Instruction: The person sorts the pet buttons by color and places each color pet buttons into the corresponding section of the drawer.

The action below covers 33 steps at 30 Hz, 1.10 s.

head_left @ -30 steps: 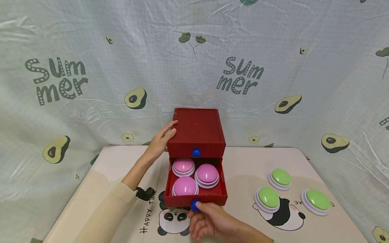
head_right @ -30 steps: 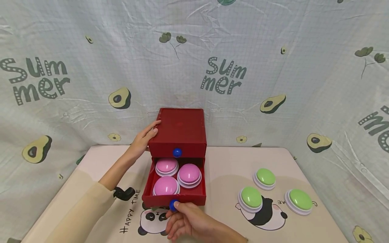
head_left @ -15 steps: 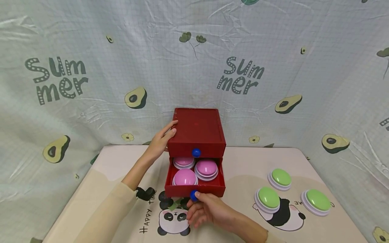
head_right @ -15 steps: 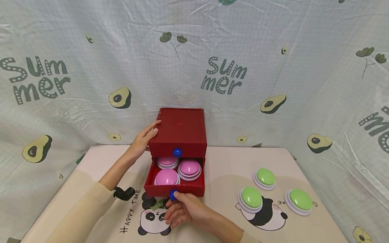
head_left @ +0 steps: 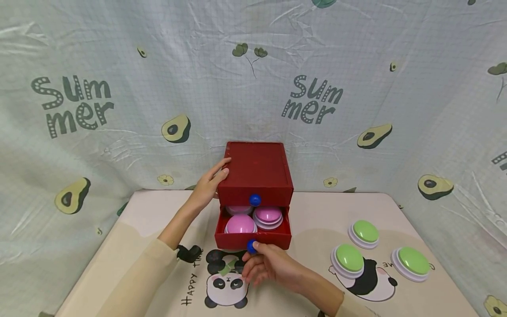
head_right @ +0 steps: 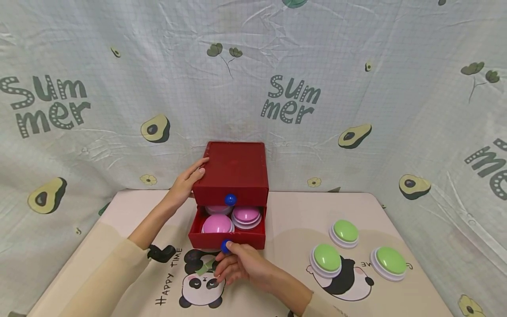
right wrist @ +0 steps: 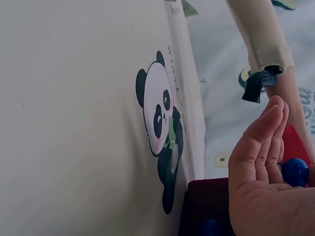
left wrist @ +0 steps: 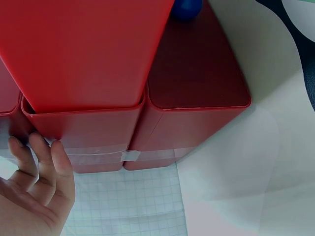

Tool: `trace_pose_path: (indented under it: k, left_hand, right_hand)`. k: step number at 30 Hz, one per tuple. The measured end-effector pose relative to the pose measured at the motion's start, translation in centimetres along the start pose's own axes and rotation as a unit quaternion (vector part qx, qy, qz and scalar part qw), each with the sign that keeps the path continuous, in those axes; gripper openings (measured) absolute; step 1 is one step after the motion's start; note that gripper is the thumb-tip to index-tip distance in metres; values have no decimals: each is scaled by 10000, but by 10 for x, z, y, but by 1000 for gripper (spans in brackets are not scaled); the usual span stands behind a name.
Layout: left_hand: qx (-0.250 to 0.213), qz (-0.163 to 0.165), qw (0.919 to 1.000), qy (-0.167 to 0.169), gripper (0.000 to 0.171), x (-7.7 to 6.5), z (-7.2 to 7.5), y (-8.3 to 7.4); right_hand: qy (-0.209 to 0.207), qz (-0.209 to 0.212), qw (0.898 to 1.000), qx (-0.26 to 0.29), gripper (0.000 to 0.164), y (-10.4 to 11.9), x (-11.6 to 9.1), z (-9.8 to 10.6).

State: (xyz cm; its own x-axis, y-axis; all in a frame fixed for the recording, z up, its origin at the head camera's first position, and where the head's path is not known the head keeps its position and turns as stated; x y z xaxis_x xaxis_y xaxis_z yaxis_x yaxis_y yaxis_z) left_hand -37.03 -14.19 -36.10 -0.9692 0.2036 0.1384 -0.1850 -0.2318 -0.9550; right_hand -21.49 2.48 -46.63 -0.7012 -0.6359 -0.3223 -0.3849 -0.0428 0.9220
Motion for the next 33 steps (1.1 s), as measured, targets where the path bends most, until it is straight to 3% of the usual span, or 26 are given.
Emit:
trace_pose_path:
  k: [33]
  left_hand:
    - [-141,-37,9999,-21,53,1,0,2]
  right_hand:
    - [-469,169,9982,-345,47,13,31,28]
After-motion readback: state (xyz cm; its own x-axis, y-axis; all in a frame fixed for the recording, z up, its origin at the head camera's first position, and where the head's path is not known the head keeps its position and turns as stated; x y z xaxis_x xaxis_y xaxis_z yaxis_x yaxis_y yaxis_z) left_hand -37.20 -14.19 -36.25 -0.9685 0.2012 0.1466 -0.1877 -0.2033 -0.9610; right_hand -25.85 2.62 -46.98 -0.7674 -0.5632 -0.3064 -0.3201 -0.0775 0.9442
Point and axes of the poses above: each hand's wrist, its own x-axis towards the middle knuckle, its own z-axis out of the back of the hand, y = z × x, the point moved 10 cm from there along x, towards the middle knuckle, and after that the axes turned 1 degree about -y, right-handed, at the moved point
